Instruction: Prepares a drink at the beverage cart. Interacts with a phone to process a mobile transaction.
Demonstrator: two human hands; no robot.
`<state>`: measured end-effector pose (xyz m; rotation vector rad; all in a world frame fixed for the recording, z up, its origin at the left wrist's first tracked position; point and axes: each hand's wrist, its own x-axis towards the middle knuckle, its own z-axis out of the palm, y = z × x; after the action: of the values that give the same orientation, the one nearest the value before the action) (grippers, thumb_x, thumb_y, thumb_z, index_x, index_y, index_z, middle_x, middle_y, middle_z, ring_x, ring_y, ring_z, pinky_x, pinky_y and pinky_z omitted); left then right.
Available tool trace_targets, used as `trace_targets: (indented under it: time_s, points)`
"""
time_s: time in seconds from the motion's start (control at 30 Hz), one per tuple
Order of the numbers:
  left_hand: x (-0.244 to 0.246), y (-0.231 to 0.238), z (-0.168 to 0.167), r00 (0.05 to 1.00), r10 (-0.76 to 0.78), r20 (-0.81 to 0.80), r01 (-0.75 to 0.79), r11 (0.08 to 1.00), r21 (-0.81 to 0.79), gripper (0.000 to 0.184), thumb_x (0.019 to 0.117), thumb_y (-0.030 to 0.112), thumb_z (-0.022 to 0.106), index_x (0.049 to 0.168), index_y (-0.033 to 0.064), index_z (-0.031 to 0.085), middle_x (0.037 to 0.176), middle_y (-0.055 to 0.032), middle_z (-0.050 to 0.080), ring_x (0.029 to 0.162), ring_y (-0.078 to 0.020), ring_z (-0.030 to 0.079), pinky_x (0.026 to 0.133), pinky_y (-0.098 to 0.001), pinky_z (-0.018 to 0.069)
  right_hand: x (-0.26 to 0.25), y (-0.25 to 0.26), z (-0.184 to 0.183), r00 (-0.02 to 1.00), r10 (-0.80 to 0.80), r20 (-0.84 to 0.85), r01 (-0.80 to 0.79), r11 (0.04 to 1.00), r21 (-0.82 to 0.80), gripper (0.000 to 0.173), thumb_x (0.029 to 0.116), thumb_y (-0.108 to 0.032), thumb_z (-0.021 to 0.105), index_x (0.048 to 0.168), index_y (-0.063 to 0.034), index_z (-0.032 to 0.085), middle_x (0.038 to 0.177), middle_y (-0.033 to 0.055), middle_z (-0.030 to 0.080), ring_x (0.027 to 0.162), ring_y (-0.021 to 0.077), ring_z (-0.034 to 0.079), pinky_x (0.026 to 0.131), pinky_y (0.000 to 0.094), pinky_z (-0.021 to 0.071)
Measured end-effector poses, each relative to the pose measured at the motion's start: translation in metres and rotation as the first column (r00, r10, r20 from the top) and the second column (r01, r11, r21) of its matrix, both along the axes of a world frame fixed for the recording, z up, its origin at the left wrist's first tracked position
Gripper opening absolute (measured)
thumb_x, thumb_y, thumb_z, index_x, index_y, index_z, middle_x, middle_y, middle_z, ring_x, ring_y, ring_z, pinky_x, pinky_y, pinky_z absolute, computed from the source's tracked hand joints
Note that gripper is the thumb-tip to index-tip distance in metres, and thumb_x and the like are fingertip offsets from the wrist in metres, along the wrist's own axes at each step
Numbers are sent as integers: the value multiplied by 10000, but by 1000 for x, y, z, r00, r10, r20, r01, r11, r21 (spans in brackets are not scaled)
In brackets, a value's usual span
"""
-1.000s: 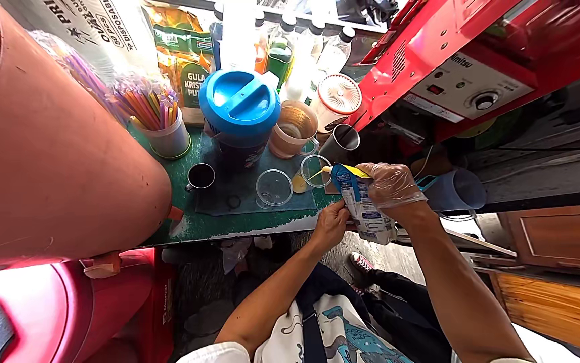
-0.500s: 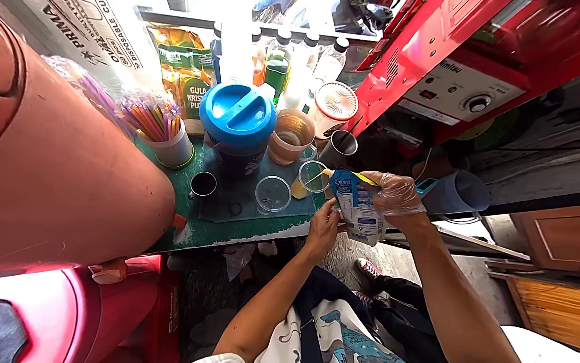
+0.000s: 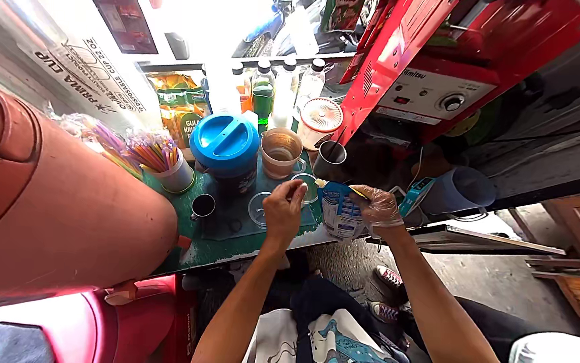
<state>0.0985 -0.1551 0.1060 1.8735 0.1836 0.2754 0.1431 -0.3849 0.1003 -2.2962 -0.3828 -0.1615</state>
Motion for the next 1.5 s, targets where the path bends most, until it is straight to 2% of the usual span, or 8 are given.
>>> trace_targets:
  time_s: [0.23,0.33,0.47,0.8,0.9,1.07,1.23,1.5]
  points:
    - [44,4,18,966,-238,-98,247,965,86,146,988,192,697,1054,95,784,880,-35,755,732,-114,699,743,-342,591,1,0,1,990,57,129,-55,998,-24,189,949,-21,667,1104,-9,775,1009,180,768,940,276,751,900,440,581]
    - [48,14,22,899,-435,36,425,890,164,135,946,23,695,1016,79,796,1112,-41,752,1015,-112,710,921,-336,582,-4,-6,11,984,69,166,-68,998,-12,193,951,-45,653,1096,-16,778,1005,162,770,931,236,750,895,395,587]
    - [42,23,38,820,-550,157,554,832,23,358,917,48,748,1272,30,705,1201,-87,729,1034,-137,727,925,-317,613,-9,-14,39,978,88,191,-85,996,-27,207,970,-110,631,1088,-26,778,995,137,771,922,182,741,885,338,578]
    - [61,62,120,697,-504,510,476,857,195,306,927,-75,656,1229,-37,684,1180,-113,734,1037,-158,727,929,-339,612,41,26,137,958,250,138,-253,968,6,139,942,-55,662,1054,-30,740,911,42,726,821,45,677,792,256,577]
    - [71,82,137,723,-470,505,463,874,150,312,958,0,656,1268,-27,673,1322,-136,668,1151,-189,688,985,-346,590,58,54,160,928,309,208,-296,951,-94,130,951,-73,664,1050,-38,741,890,64,730,805,103,693,768,312,584]
    - [116,94,152,807,-222,548,161,974,157,342,931,13,709,1271,-2,670,1110,-111,742,999,-145,736,883,-309,625,114,94,182,888,375,267,-337,925,-178,121,959,-58,662,1042,-46,750,915,102,741,846,190,717,821,407,583]
    - [151,104,169,783,-306,542,165,942,293,599,930,82,731,1493,89,527,1591,-130,431,1449,-186,448,1144,-350,456,195,100,214,953,230,196,-147,920,-363,187,980,-45,623,1132,-32,731,1056,202,729,1014,362,702,934,590,525]
    - [43,156,128,765,-78,639,-127,955,268,293,976,158,681,1246,44,692,1315,-94,669,1141,-233,692,918,-411,634,322,93,184,964,-227,141,266,784,-560,319,912,-75,666,1218,13,674,1261,290,647,1239,475,588,1008,679,457]
